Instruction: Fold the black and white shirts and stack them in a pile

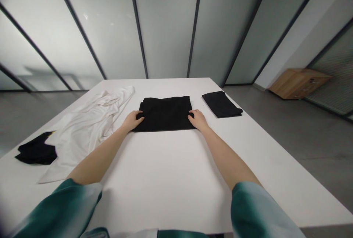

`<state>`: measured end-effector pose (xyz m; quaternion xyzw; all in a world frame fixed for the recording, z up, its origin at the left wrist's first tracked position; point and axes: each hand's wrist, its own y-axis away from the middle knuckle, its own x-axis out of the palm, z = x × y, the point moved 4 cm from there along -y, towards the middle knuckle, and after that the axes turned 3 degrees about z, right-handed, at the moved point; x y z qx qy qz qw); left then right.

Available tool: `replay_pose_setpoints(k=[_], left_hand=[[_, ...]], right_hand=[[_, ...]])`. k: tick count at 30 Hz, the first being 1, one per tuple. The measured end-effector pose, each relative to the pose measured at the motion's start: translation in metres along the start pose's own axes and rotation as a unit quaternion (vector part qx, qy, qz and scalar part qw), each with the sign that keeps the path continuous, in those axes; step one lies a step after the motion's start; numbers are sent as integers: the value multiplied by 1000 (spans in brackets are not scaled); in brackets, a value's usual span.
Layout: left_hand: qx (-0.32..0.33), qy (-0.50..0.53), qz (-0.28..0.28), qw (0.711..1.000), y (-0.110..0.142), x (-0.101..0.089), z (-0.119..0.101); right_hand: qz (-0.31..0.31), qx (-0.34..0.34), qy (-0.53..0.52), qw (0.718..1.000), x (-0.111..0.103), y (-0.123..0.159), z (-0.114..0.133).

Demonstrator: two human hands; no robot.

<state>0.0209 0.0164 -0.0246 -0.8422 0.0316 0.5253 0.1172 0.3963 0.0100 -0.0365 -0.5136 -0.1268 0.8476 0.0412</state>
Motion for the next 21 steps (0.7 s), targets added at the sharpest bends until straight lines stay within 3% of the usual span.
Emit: replay_pose_setpoints(k=[6, 12, 16, 21], left_hand=[[-45, 60, 25, 997, -8, -1, 3], [-165, 66, 58, 982, -54, -8, 5], [-185, 118, 0, 976, -83, -3, 2], [-197, 204, -83, 955, -94, 6, 3]], right_hand=[[11, 50, -26, 998, -3, -5, 0], [44, 155, -23, 987, -11, -43, -5], [13, 187, -81, 979, -9, -72, -6], [-23, 198, -177, 964, 2, -89, -11]])
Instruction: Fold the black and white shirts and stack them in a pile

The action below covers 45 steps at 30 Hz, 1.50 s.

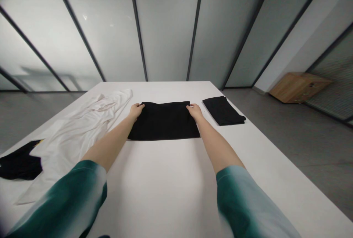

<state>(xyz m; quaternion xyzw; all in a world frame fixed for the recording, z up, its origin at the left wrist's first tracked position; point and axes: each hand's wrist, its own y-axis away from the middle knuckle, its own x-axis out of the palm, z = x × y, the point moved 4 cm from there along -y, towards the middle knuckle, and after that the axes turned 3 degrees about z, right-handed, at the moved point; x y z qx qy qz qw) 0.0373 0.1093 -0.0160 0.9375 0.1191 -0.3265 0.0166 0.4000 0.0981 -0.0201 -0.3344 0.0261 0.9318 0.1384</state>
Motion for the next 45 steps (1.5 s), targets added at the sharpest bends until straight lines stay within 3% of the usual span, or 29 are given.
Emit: replay_pose_setpoints(k=[5, 8, 10, 12, 16, 19, 21, 25, 32, 38, 42, 45], left_hand=[[2, 18, -33, 999, -6, -11, 5], [-3, -39, -43, 998, -6, -15, 1], [27, -96, -71, 992, 1, -15, -10], [102, -153, -82, 979, 13, -9, -27], [258, -252, 35, 932, 46, 21, -52], [253, -321, 151, 900, 64, 40, -43], [224, -342, 192, 892, 68, 44, -31], [208, -345, 198, 894, 68, 39, -17], [173, -340, 196, 904, 72, 18, -7], [198, -266, 112, 937, 79, -8, 12], [197, -204, 96, 954, 77, -16, 20], [201, -186, 87, 958, 75, -16, 21]], right_hand=[[8, -14, -8, 1000, 3, -11, -1], [-29, -34, 66, 997, 3, -9, 8], [-60, -74, 141, 985, 5, 1, 21], [-60, -130, 201, 969, 12, 15, 35], [25, -242, 267, 932, 35, 47, 56], [86, -243, 299, 919, 46, 62, 49], [115, -207, 313, 920, 48, 66, 36], [129, -172, 309, 926, 39, 65, 12], [136, -187, 267, 936, 22, 63, -5], [93, -218, 208, 949, 13, 66, -13], [59, -225, 155, 960, 6, 67, -12], [16, -193, 104, 975, 0, 64, -14]])
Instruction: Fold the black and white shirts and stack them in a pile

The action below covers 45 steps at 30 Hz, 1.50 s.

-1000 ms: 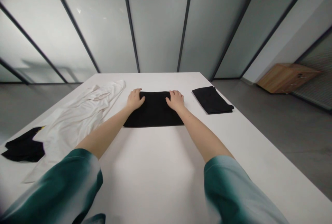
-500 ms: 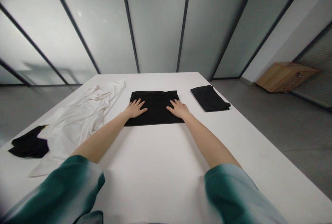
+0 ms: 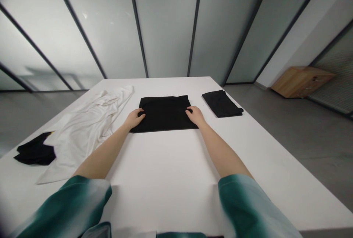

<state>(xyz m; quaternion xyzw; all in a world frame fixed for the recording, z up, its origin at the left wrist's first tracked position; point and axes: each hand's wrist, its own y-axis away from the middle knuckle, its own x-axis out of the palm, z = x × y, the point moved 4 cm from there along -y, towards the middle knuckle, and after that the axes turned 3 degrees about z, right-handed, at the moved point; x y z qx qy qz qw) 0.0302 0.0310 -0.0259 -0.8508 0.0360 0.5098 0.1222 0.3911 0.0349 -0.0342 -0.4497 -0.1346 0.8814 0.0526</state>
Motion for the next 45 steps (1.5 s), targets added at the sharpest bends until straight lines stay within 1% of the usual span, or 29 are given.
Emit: replay_pose_setpoints(k=[3, 6, 9, 15, 19, 21, 24, 26, 28, 30, 31, 32, 34, 37, 41, 43, 45], left_hand=[[5, 2, -9, 1000, -2, 2, 1], [13, 1, -14, 1000, -3, 4, 3], [21, -1, -15, 1000, -4, 6, 5], [15, -5, -12, 1000, -4, 6, 5], [16, -5, -14, 1000, -3, 6, 6], [16, -6, -14, 1000, -3, 6, 5], [14, -8, -9, 1000, -2, 5, 4], [14, -10, -7, 1000, -2, 5, 4], [15, -10, -7, 1000, -2, 5, 4], [17, -9, -8, 1000, -2, 5, 5], [18, -8, -9, 1000, -3, 6, 6], [19, -7, -9, 1000, -3, 6, 6], [23, -5, -11, 1000, -4, 7, 7], [27, -3, -12, 1000, -4, 7, 7], [31, -3, -14, 999, -5, 7, 7], [30, -3, -14, 999, -5, 8, 8], [31, -4, -14, 999, -6, 9, 9]], right_hand=[[-46, 41, -45, 997, -3, -1, -8], [-63, 43, -64, 995, -4, -1, -11], [-61, 42, -58, 996, -4, -1, -11], [-43, 45, -35, 997, -5, 0, -6], [-31, 41, 12, 999, -6, 2, -3], [-26, 16, 64, 997, -7, 4, 4], [2, -55, 141, 989, -8, 9, 22], [43, -118, 157, 980, -5, 15, 38], [98, -177, 159, 966, 1, 21, 52], [148, -210, 167, 952, 9, 25, 61], [163, -213, 175, 947, 11, 26, 63], [167, -208, 183, 946, 13, 26, 62], [150, -184, 199, 951, 11, 22, 56], [90, -134, 219, 962, 0, 16, 40], [16, -34, 253, 967, -20, 12, 13], [-4, 3, 257, 967, -26, 12, 3], [-14, 15, 253, 967, -27, 13, 0]])
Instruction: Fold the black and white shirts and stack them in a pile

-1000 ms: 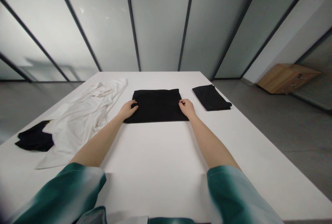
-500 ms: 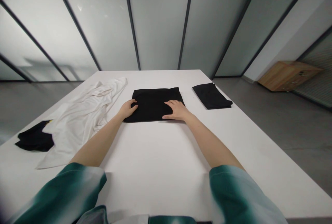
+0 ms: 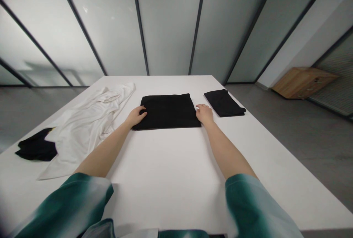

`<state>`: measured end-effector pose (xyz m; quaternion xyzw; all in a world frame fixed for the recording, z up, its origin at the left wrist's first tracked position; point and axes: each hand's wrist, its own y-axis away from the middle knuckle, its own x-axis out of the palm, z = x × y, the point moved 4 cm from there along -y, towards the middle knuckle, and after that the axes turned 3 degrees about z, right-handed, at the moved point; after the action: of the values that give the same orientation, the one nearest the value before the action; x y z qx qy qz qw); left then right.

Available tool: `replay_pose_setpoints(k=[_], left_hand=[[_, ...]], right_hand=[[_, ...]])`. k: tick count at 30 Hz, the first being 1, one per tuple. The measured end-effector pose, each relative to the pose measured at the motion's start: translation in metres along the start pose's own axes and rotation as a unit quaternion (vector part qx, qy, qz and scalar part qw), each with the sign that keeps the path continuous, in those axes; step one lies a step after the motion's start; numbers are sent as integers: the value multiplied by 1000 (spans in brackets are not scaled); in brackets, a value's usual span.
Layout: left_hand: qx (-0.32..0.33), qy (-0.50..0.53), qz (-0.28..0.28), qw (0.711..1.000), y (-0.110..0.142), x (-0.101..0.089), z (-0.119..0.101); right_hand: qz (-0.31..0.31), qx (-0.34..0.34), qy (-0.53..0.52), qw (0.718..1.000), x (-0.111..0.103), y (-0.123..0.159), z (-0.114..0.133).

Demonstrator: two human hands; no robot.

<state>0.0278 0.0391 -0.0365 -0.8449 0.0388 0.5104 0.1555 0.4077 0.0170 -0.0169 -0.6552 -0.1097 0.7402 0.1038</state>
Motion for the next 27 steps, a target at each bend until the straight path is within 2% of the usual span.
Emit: replay_pose_setpoints(k=[5, 10, 15, 19, 22, 25, 27], left_hand=[[-5, -19, -15, 1000, 0, 0, 1], [-57, -65, -9, 996, 6, -6, -6], [-126, -114, 0, 986, 13, -17, -15], [-98, -109, 48, 988, 13, -16, -21], [-60, -91, 73, 991, 12, -14, -25], [-56, -60, 68, 994, 10, -14, -26], [-77, -36, 58, 995, 8, -18, -25]], right_hand=[[-4, 15, -18, 1000, -5, 1, 8], [20, 83, -27, 996, -13, 2, 10], [22, 101, -49, 993, -16, 4, 15], [72, 88, -34, 993, -12, 5, 22], [137, 102, -58, 984, -9, 3, 22], [203, 102, -92, 970, -5, 1, 21], [219, 79, -101, 967, -5, -2, 21]])
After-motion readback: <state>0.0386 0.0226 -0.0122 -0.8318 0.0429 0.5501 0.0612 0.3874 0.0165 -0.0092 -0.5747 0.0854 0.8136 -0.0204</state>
